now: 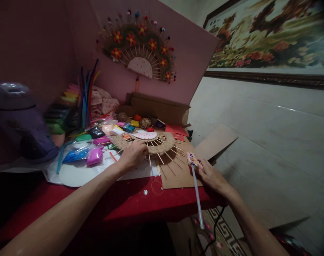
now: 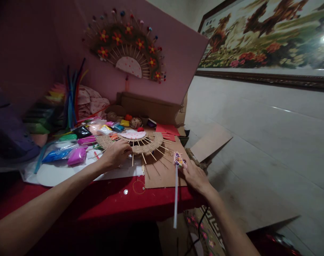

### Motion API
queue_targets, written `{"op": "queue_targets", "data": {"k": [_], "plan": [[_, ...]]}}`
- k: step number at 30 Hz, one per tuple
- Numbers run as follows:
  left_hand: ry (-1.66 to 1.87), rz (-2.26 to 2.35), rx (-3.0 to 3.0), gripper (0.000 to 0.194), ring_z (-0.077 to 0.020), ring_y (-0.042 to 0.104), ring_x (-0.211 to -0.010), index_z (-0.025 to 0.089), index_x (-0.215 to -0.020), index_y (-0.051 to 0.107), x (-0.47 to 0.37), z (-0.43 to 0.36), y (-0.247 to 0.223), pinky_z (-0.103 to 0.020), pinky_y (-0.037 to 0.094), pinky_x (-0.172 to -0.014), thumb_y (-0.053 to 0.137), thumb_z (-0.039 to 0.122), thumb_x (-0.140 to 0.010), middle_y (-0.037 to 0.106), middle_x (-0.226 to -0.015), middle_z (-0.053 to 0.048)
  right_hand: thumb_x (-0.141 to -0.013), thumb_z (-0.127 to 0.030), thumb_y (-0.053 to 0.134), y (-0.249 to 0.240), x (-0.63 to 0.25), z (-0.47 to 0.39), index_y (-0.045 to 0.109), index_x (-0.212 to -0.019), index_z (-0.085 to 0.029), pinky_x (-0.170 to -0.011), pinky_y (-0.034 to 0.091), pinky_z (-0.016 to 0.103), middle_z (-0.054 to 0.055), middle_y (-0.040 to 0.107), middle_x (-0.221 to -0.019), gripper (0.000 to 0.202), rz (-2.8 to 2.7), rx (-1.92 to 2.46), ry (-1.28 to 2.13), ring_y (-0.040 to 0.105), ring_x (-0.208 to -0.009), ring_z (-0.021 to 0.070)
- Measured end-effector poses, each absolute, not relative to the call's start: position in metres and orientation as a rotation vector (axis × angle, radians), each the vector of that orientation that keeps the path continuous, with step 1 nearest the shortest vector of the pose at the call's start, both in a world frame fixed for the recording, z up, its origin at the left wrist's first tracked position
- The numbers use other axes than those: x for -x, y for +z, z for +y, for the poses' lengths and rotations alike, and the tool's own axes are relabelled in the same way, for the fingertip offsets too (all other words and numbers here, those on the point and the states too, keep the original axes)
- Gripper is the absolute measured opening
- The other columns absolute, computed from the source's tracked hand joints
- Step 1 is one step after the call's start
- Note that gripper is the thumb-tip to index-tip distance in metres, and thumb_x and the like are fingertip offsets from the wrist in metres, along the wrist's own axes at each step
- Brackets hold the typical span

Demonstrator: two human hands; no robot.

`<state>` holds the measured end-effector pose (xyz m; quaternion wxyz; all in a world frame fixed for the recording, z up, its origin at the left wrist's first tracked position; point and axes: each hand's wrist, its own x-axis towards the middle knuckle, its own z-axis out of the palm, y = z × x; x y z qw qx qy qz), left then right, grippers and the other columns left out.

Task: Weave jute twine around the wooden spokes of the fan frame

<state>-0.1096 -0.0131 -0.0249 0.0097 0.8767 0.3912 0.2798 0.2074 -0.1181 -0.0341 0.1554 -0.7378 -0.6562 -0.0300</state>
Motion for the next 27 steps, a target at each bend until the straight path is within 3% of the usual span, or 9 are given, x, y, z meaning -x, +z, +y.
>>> {"op": "queue_targets", "data": {"k": [6,10,13,18,23,27], "plan": [[0.858,1.223,-2.74,0.013,-0.0186,0.051,-0.081,0.017,-0.072,0.064,0.11,-0.012,-0.025,-0.031,0.038,-0.071,0.051,0.018,-0.076,0.06,-0.08,-0.005,-0.088,-0.033,0.033,-0.045,-0.203,-0.087,0.038,-0.129,-0.018,-0.081,0.037,0.031,0.012,0.051,-0.122,0.043,-2.042,2.133,-0.083,0.05,-0.107,0.0229],[0.859,1.23,-2.746,0.013,-0.0189,0.051,-0.082,0.018,-0.073,0.064,0.111,-0.011,-0.027,-0.031,0.038,-0.071,0.051,0.017,-0.075,0.06,-0.08,-0.005,-0.087,-0.037,0.036,-0.038,-0.188,-0.081,0.052,-0.114,-0.015,-0.074,0.037,0.032,0.013,0.058,-0.104,0.038,-1.965,2.184,-0.318,0.053,-0.096,0.0243],[0.862,1.215,-2.771,0.013,-0.0188,0.051,-0.083,0.018,-0.073,0.064,0.111,-0.013,-0.027,-0.031,0.038,-0.072,0.051,0.017,-0.076,0.06,-0.081,-0.004,-0.087,-0.029,0.037,-0.021,-0.155,-0.091,0.059,-0.097,-0.017,-0.074,0.035,0.032,0.011,0.059,-0.092,0.028,-1.77,1.998,-0.599,0.052,-0.088,0.0223],[0.866,1.204,-2.797,0.014,-0.0185,0.051,-0.082,0.018,-0.073,0.064,0.11,-0.015,-0.026,-0.03,0.037,-0.071,0.051,0.018,-0.077,0.059,-0.08,-0.005,-0.083,-0.024,0.044,0.001,-0.084,-0.105,0.057,-0.09,-0.02,-0.08,0.033,0.032,0.006,0.058,-0.091,0.016,-2.032,1.535,-0.466,0.048,-0.09,0.0202],[0.854,1.2,-2.812,0.013,-0.019,0.05,-0.083,0.018,-0.075,0.065,0.11,-0.017,-0.024,-0.031,0.038,-0.072,0.051,0.017,-0.077,0.059,-0.081,-0.005,-0.075,-0.032,0.054,-0.004,-0.051,-0.091,0.053,-0.096,-0.019,-0.077,0.032,0.036,0.01,0.053,-0.099,0.025,-2.184,1.629,-0.476,0.042,-0.093,0.025],[0.828,1.206,-2.853,0.014,-0.0197,0.05,-0.082,0.017,-0.076,0.065,0.11,-0.022,-0.022,-0.032,0.037,-0.072,0.051,0.017,-0.077,0.059,-0.08,-0.006,-0.075,-0.027,0.054,-0.01,-0.042,-0.077,0.052,-0.091,-0.017,-0.076,0.03,0.038,0.012,0.051,-0.097,0.02,-2.2,1.757,-0.578,0.041,-0.092,0.0262]]}}
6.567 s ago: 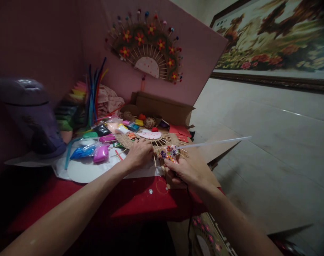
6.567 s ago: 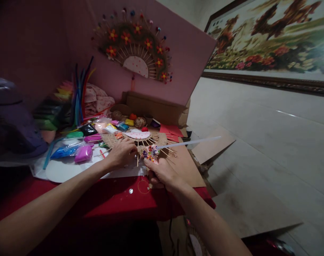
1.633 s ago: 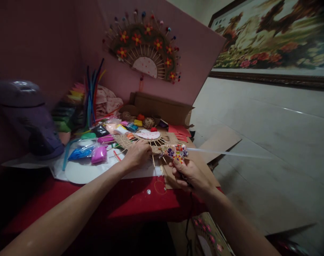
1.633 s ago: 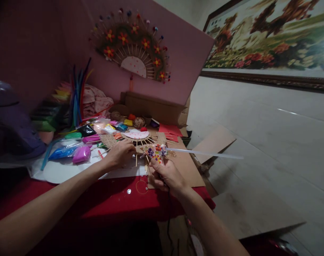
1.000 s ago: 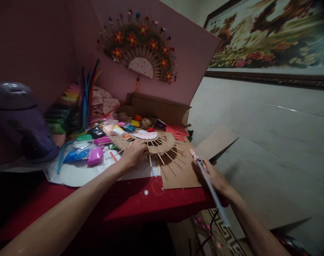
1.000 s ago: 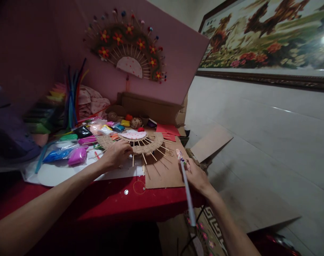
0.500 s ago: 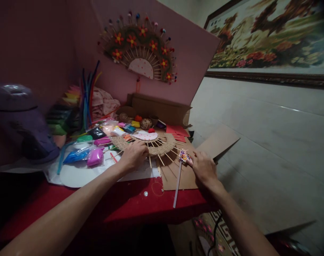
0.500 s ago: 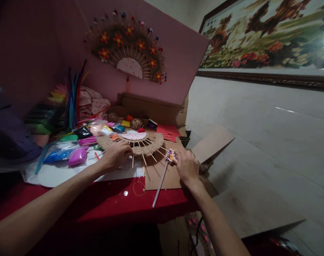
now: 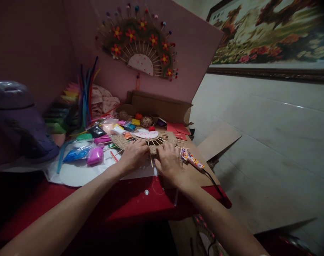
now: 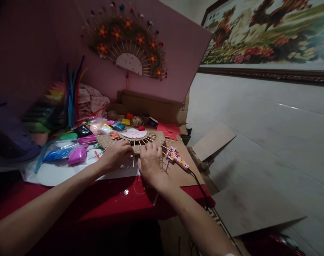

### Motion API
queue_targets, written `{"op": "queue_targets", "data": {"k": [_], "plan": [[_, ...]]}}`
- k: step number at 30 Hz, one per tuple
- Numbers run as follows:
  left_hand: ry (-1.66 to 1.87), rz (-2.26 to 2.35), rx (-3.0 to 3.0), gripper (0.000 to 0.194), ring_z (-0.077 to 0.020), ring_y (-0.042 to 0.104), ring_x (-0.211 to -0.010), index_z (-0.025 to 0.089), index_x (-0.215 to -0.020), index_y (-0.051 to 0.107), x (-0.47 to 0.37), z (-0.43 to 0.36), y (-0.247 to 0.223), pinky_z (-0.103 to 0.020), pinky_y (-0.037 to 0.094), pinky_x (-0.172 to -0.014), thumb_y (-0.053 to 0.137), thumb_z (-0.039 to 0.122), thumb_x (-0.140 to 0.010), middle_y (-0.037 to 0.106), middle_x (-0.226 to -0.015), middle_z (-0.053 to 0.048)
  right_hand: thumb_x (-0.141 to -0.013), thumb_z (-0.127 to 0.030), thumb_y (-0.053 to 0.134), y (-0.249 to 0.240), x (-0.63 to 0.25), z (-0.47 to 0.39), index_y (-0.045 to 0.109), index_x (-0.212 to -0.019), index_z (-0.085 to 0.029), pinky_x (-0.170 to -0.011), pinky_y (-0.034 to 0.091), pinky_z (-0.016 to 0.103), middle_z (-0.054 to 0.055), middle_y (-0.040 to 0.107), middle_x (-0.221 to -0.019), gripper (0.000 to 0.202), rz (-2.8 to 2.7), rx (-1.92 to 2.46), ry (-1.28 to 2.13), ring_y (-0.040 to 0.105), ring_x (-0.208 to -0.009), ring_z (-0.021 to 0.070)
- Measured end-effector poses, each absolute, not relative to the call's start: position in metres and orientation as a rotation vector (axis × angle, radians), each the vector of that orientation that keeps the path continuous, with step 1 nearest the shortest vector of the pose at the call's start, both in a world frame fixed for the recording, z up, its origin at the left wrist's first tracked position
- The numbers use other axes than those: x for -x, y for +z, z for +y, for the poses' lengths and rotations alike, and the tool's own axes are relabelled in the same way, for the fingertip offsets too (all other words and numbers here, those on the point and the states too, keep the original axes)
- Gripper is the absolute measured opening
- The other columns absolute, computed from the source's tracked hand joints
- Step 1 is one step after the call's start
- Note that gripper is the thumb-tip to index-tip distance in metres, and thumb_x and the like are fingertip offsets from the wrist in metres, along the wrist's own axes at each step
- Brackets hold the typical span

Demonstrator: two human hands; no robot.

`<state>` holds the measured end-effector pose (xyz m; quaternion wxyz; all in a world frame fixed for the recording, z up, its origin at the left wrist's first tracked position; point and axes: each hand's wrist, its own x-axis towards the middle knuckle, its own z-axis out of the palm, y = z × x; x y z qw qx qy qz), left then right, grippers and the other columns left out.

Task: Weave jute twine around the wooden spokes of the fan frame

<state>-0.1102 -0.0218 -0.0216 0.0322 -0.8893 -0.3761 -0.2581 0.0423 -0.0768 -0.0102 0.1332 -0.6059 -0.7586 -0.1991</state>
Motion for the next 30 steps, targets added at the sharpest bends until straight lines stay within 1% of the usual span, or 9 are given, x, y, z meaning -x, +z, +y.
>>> {"op": "queue_targets", "data": {"k": [3,6,15,19,24,30], "plan": [[-0.757,-1.155,2.739,0.015,-0.0197,0.05,-0.08,0.017,-0.077,0.065,0.11,-0.024,-0.02,-0.032,0.037,-0.071,0.05,0.019,-0.079,0.059,-0.081,-0.007,-0.076,-0.02,0.051,-0.011,-0.037,-0.071,0.053,-0.089,-0.017,-0.076,0.029,0.038,0.011,0.051,-0.094,0.014,-2.193,1.782,-0.609,0.04,-0.09,0.0255],[-0.732,-1.153,2.751,0.015,-0.0193,0.05,-0.079,0.017,-0.078,0.065,0.111,-0.025,-0.018,-0.032,0.037,-0.071,0.05,0.019,-0.079,0.058,-0.082,-0.007,-0.077,-0.017,0.049,-0.012,-0.036,-0.067,0.053,-0.089,-0.018,-0.076,0.029,0.037,0.01,0.051,-0.093,0.013,-2.214,1.737,-0.595,0.04,-0.09,0.0245],[-0.758,-1.12,2.782,0.011,-0.02,0.049,-0.08,0.021,-0.08,0.064,0.113,-0.029,-0.018,-0.032,0.034,-0.069,0.056,0.02,-0.073,0.058,-0.079,-0.005,-0.079,-0.018,0.048,-0.018,-0.039,-0.063,0.055,-0.088,-0.019,-0.077,0.029,0.034,0.008,0.051,-0.093,0.011,-2.214,1.643,-0.501,0.041,-0.09,0.0222],[-0.743,-1.112,2.779,0.01,-0.021,0.049,-0.083,0.019,-0.079,0.063,0.112,-0.028,-0.018,-0.032,0.034,-0.069,0.054,0.019,-0.073,0.058,-0.079,-0.005,-0.079,-0.019,0.05,-0.019,-0.04,-0.063,0.056,-0.087,-0.02,-0.076,0.03,0.033,0.007,0.052,-0.093,0.01,-2.213,1.611,-0.452,0.041,-0.09,0.0216],[-0.791,-1.088,2.77,0.009,-0.0222,0.048,-0.087,0.019,-0.077,0.063,0.111,-0.027,-0.02,-0.035,0.033,-0.075,0.054,0.018,-0.074,0.059,-0.078,-0.006,-0.078,-0.018,0.051,-0.018,-0.041,-0.064,0.057,-0.088,-0.022,-0.076,0.029,0.032,0.005,0.052,-0.093,0.012,-2.207,1.579,-0.411,0.041,-0.089,0.0204],[-0.804,-1.066,2.747,0.012,-0.0225,0.046,-0.088,0.02,-0.074,0.065,0.111,-0.027,-0.02,-0.037,0.033,-0.077,0.053,0.02,-0.077,0.06,-0.077,-0.006,-0.077,-0.016,0.051,-0.016,-0.041,-0.065,0.059,-0.083,-0.021,-0.074,0.028,0.031,0.004,0.053,-0.092,0.012,-2.214,1.557,-0.377,0.041,-0.088,0.0193]]}}
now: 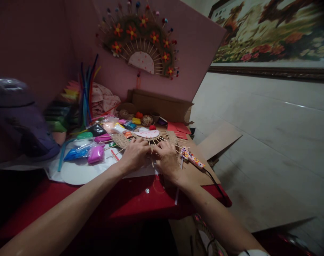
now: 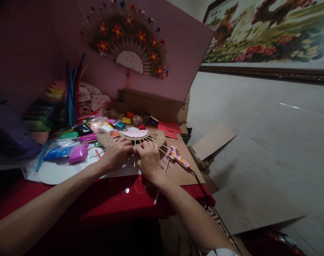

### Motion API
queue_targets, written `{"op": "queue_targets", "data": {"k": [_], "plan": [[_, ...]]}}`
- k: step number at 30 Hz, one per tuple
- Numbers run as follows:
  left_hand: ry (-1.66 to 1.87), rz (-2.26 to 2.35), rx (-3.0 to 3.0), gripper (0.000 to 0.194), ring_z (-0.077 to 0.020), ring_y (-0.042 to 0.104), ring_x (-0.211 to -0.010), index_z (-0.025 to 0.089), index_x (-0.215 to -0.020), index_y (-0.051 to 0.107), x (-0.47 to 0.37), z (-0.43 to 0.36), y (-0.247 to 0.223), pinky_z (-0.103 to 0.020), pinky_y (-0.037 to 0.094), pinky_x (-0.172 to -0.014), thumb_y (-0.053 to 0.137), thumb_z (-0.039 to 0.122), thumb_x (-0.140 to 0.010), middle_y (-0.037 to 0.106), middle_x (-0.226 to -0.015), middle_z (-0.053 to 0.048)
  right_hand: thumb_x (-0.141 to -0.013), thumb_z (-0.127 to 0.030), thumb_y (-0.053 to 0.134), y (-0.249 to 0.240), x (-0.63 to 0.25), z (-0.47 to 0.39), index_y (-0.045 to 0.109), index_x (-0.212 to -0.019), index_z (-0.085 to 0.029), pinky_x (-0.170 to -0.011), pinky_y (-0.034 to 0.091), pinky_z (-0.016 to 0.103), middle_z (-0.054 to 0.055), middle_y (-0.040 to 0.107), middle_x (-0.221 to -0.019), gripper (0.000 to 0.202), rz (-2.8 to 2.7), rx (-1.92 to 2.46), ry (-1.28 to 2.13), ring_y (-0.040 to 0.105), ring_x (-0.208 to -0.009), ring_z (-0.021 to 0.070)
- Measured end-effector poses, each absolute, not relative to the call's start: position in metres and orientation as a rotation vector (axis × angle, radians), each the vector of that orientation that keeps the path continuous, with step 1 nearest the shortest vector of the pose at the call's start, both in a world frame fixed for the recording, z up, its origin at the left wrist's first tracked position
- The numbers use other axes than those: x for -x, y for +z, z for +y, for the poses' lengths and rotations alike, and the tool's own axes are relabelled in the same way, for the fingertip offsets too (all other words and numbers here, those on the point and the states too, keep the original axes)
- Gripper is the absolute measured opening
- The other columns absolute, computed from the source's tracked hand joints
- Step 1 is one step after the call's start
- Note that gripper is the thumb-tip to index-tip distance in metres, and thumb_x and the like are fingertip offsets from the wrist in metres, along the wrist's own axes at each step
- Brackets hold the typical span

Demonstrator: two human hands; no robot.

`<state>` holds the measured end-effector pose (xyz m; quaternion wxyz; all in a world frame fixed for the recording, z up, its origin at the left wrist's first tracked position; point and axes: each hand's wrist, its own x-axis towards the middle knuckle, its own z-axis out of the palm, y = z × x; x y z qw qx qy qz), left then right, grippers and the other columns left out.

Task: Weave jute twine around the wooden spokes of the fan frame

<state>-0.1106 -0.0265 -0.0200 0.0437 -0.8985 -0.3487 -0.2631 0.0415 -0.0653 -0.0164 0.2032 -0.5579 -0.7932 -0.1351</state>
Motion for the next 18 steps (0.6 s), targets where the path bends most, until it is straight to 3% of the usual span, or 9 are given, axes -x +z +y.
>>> {"op": "queue_targets", "data": {"k": [7,14,18], "plan": [[-0.788,-1.044,2.787,0.01,-0.0224,0.046,-0.086,0.023,-0.073,0.068,0.115,-0.029,-0.014,-0.037,0.031,-0.078,0.058,0.026,-0.074,0.061,-0.076,-0.005,-0.079,-0.023,0.051,-0.016,-0.042,-0.069,0.058,-0.085,-0.021,-0.076,0.028,0.032,0.005,0.054,-0.089,0.01,-2.168,1.567,-0.346,0.042,-0.089,0.0202],[-0.842,-1.1,2.738,0.017,-0.0216,0.046,-0.087,0.023,-0.078,0.068,0.117,-0.032,-0.01,-0.037,0.031,-0.078,0.052,0.019,-0.075,0.061,-0.075,-0.005,-0.078,-0.018,0.049,-0.015,-0.041,-0.074,0.059,-0.09,-0.021,-0.077,0.029,0.032,0.005,0.055,-0.092,0.016,-2.134,1.568,-0.324,0.043,-0.091,0.021],[-0.77,-1.095,2.747,0.019,-0.0222,0.044,-0.087,0.026,-0.073,0.07,0.118,-0.033,-0.009,-0.038,0.031,-0.076,0.055,0.015,-0.07,0.06,-0.078,-0.005,-0.081,-0.023,0.049,-0.014,-0.04,-0.075,0.062,-0.085,-0.023,-0.075,0.029,0.032,0.005,0.054,-0.09,0.014,-2.158,1.538,-0.305,0.043,-0.088,0.0204]]}}
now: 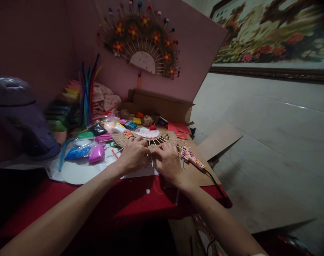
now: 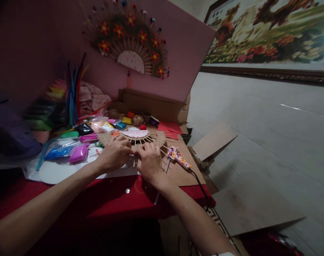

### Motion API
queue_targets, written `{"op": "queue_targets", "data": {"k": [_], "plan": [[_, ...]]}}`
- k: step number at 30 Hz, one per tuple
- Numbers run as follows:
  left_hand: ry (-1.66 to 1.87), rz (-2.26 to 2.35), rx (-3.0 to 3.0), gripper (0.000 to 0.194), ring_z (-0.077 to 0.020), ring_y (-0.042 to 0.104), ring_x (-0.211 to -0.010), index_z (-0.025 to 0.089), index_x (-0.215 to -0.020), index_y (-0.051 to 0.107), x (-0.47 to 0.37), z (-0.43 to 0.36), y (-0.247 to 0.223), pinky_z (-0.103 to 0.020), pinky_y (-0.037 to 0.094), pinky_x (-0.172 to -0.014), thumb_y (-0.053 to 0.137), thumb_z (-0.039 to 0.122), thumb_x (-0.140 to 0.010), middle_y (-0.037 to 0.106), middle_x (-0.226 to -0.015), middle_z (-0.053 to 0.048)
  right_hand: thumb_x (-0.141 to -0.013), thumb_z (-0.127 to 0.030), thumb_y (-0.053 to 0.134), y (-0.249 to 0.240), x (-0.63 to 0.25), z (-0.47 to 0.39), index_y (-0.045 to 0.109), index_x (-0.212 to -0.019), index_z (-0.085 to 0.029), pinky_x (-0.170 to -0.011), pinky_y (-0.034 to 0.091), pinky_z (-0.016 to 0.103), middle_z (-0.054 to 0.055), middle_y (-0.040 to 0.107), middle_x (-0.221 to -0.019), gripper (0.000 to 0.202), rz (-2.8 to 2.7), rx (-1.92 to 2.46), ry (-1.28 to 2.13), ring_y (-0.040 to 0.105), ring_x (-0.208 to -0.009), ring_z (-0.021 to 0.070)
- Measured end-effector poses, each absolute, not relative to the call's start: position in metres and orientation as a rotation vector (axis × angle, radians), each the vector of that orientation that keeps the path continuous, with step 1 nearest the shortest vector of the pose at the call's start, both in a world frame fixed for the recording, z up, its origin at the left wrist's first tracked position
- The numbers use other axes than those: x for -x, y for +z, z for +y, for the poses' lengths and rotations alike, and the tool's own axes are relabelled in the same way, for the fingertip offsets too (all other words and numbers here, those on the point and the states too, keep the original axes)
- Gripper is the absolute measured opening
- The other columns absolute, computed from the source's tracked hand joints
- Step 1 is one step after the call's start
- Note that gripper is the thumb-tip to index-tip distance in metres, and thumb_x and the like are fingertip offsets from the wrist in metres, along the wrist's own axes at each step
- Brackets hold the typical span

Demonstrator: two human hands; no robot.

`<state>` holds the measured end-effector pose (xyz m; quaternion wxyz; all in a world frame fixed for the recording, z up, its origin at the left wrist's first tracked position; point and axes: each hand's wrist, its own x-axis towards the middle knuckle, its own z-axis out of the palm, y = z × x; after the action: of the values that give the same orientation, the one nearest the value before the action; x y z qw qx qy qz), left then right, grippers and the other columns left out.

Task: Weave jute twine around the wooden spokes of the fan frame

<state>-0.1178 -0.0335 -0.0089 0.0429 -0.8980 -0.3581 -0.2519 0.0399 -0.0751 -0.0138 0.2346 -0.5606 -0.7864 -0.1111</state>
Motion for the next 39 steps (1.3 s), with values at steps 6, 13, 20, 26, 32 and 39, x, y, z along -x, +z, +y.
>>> {"op": "queue_targets", "data": {"k": [6,13,20,26,32,39], "plan": [[-0.879,-1.123,2.784,0.023,-0.0214,0.045,-0.087,0.026,-0.074,0.071,0.119,-0.034,-0.005,-0.039,0.032,-0.08,0.054,0.012,-0.067,0.061,-0.079,-0.004,-0.078,-0.018,0.05,-0.01,-0.04,-0.078,0.064,-0.088,-0.023,-0.077,0.029,0.033,0.005,0.054,-0.091,0.018,-2.134,1.519,-0.277,0.042,-0.091,0.0207],[-1.217,-1.295,2.599,0.024,-0.0216,0.047,-0.086,0.02,-0.069,0.069,0.123,-0.027,-0.006,-0.04,0.035,-0.082,0.05,0.006,-0.065,0.063,-0.075,-0.004,-0.079,-0.016,0.049,-0.01,-0.039,-0.081,0.066,-0.089,-0.027,-0.075,0.029,0.033,0.004,0.053,-0.089,0.023,-2.189,1.493,-0.266,0.041,-0.089,0.0196],[-1.569,-1.466,2.34,0.024,-0.0196,0.053,-0.082,0.019,-0.065,0.068,0.133,-0.02,-0.001,-0.035,0.04,-0.077,0.048,0.006,-0.066,0.065,-0.073,-0.003,-0.076,-0.009,0.048,-0.011,-0.042,-0.079,0.065,-0.096,-0.027,-0.078,0.03,0.032,0.004,0.053,-0.091,0.032,-2.157,1.495,-0.267,0.041,-0.09,0.0191],[-1.845,-1.564,2.197,0.022,-0.0172,0.059,-0.072,0.019,-0.066,0.07,0.141,-0.013,0.002,-0.032,0.045,-0.071,0.049,0.011,-0.066,0.068,-0.07,-0.001,-0.077,-0.01,0.047,-0.011,-0.042,-0.081,0.065,-0.097,-0.027,-0.077,0.03,0.033,0.005,0.053,-0.092,0.032,-2.177,1.471,-0.265,0.04,-0.09,0.0204],[-1.863,-1.657,2.171,0.023,-0.0175,0.061,-0.073,0.018,-0.071,0.071,0.142,-0.01,0.001,-0.031,0.046,-0.07,0.049,0.012,-0.065,0.069,-0.072,-0.002,-0.079,-0.012,0.045,-0.005,-0.03,-0.076,0.064,-0.098,-0.025,-0.077,0.031,0.032,0.005,0.052,-0.09,0.03,-2.192,1.461,-0.227,0.039,-0.088,0.0198],[-1.873,-1.742,2.092,0.026,-0.0173,0.06,-0.072,0.017,-0.077,0.07,0.146,-0.007,0.001,-0.03,0.046,-0.07,0.048,0.012,-0.062,0.068,-0.07,-0.002,-0.077,-0.01,0.046,-0.004,-0.021,-0.073,0.066,-0.089,-0.025,-0.075,0.03,0.031,0.004,0.049,-0.089,0.028,-2.314,1.445,-0.207,0.038,-0.087,0.0186]]}}
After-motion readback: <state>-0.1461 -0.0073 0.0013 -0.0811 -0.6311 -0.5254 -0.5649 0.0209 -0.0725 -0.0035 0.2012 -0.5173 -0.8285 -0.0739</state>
